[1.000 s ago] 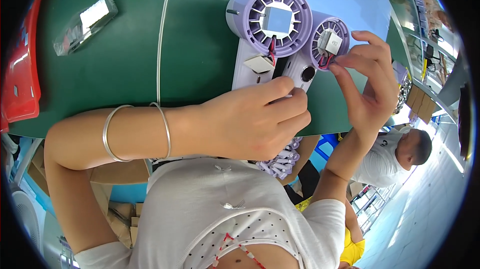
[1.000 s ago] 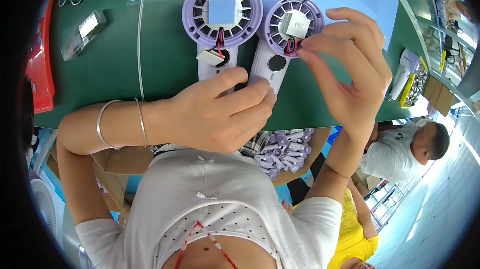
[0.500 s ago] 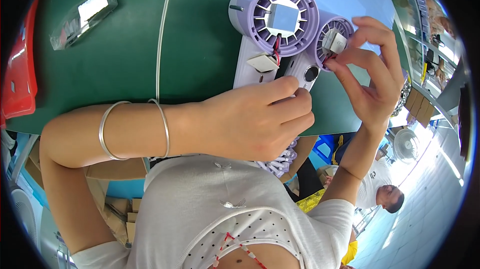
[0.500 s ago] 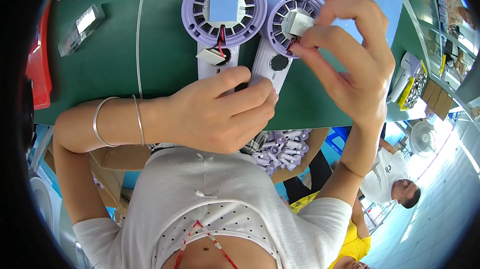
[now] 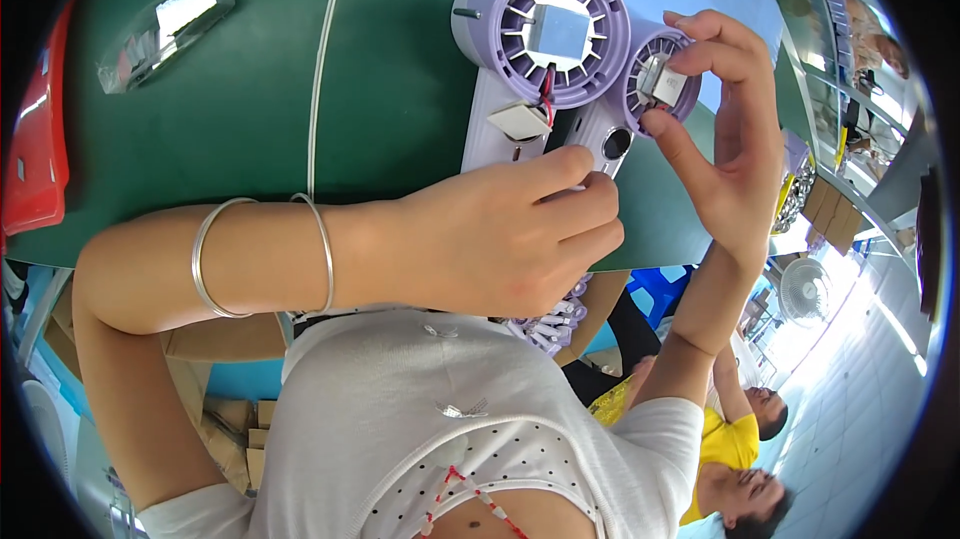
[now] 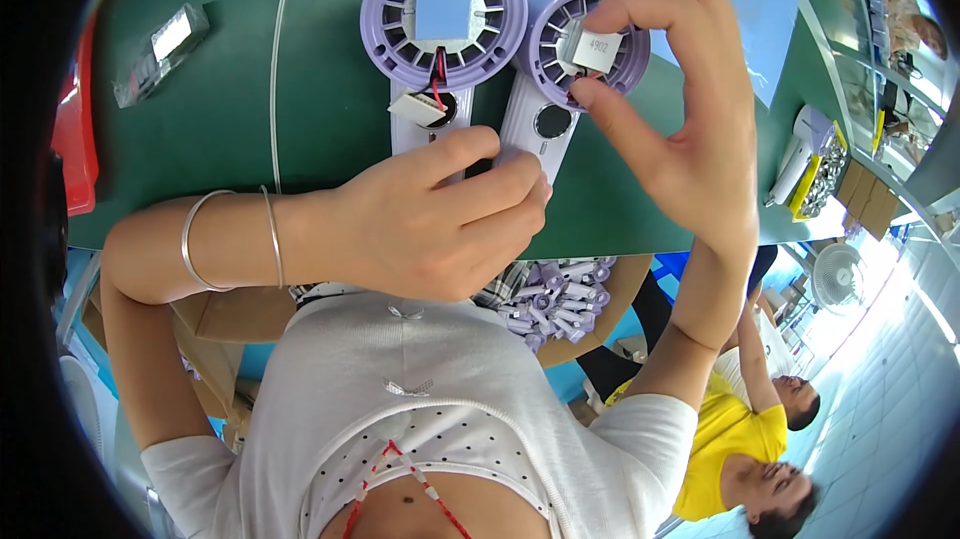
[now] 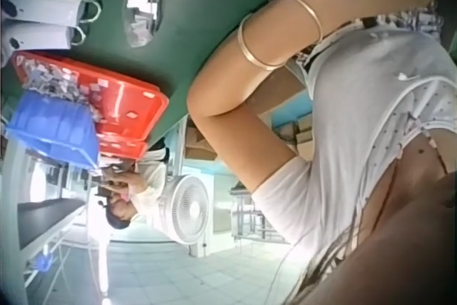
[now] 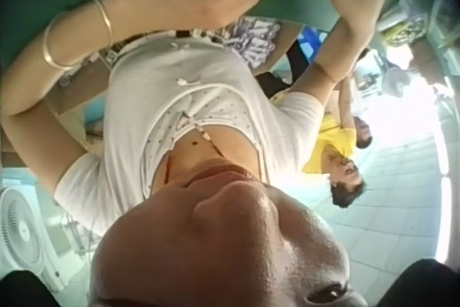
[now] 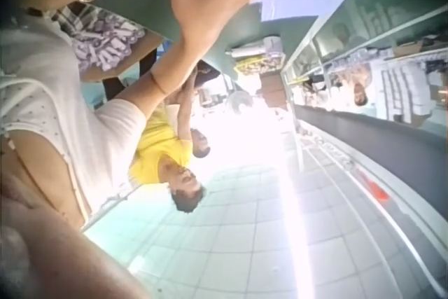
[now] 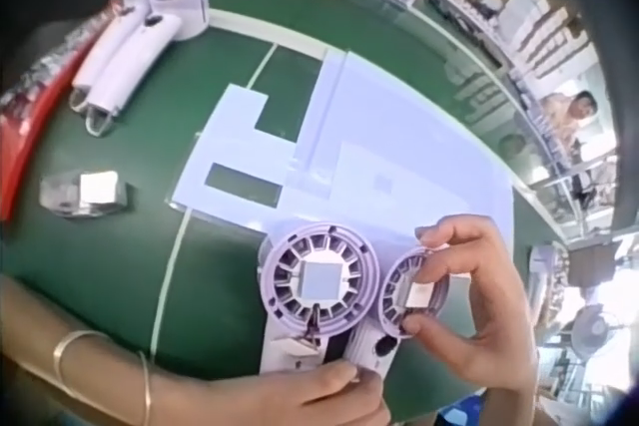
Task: The person assembles small portable hand fans by hand, inserting electronic components and fan blades into plastic housings.
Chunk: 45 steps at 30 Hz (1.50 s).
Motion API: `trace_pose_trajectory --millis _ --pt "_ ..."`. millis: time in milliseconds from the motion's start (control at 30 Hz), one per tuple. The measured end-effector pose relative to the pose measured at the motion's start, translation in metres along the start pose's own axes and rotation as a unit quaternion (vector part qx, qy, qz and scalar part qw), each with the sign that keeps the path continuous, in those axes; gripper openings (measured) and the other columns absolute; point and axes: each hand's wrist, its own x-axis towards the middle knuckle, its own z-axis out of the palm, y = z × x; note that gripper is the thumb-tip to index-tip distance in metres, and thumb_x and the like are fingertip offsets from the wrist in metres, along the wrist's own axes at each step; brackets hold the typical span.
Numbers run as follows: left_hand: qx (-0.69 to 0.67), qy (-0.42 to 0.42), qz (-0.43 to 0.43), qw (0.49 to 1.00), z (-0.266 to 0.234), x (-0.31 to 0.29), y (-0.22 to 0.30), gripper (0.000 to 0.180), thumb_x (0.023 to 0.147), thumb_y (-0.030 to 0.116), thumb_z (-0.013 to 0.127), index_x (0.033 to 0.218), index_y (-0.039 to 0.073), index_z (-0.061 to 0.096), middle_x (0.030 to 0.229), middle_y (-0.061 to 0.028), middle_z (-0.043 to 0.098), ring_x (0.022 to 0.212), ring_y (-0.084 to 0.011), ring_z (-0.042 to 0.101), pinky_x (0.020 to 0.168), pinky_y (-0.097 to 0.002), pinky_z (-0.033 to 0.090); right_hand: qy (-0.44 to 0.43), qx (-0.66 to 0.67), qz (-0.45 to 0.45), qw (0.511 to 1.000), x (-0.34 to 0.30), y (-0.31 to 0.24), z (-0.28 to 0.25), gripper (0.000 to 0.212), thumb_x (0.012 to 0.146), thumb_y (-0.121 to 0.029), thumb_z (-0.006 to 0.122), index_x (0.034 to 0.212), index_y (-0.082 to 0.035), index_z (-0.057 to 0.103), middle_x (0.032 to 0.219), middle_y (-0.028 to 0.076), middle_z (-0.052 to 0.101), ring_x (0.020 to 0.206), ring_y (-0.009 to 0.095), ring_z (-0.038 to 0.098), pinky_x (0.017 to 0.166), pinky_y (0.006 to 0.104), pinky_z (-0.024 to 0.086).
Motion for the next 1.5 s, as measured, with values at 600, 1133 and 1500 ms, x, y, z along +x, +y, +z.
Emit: trace_pose_trajectory --millis 600,1133,1500 --pt "0.010 0.012 -0.005 1.000 0.002 0.003 -0.001 0.016 0.072 0.019 0.064 0.076 0.003 0.066 0.087 -0.0040 0.060 0.095 -0.0209 0.057 0.078 -0.0358 0.046 0.087 -0.295 -0.102 0.946 -0.005 -0.010 0.007 0.031 0.065 -0.006 0.080 0.094 -0.007 0.070 0.096 0.004 0.066 0.096 0.025 0.061 0.085 0.0349 0.042" --pt "0.014 -0.002 0.019 1.000 -0.004 0.002 -0.002 0.018 0.074 0.020 0.063 0.081 0.003 0.066 0.090 -0.0041 0.056 0.091 -0.0207 0.055 0.079 -0.0345 0.046 0.156 -0.235 -0.097 0.954 -0.013 -0.016 0.017 0.042 0.066 -0.007 0.079 0.107 -0.003 0.069 0.104 0.009 0.064 0.095 0.029 0.061 0.090 0.0388 0.041" --pt "-0.097 0.218 -0.004 0.971 -0.068 0.008 -0.060 0.021 0.071 0.003 0.067 0.091 0.010 0.067 0.092 -0.0060 0.055 0.081 -0.0235 0.055 0.065 -0.0360 0.041 0.037 -0.222 -0.248 0.942 0.006 -0.048 0.045 0.023 0.067 -0.012 0.067 0.089 -0.007 0.070 0.098 0.002 0.063 0.096 0.022 0.061 0.097 0.0499 0.038"
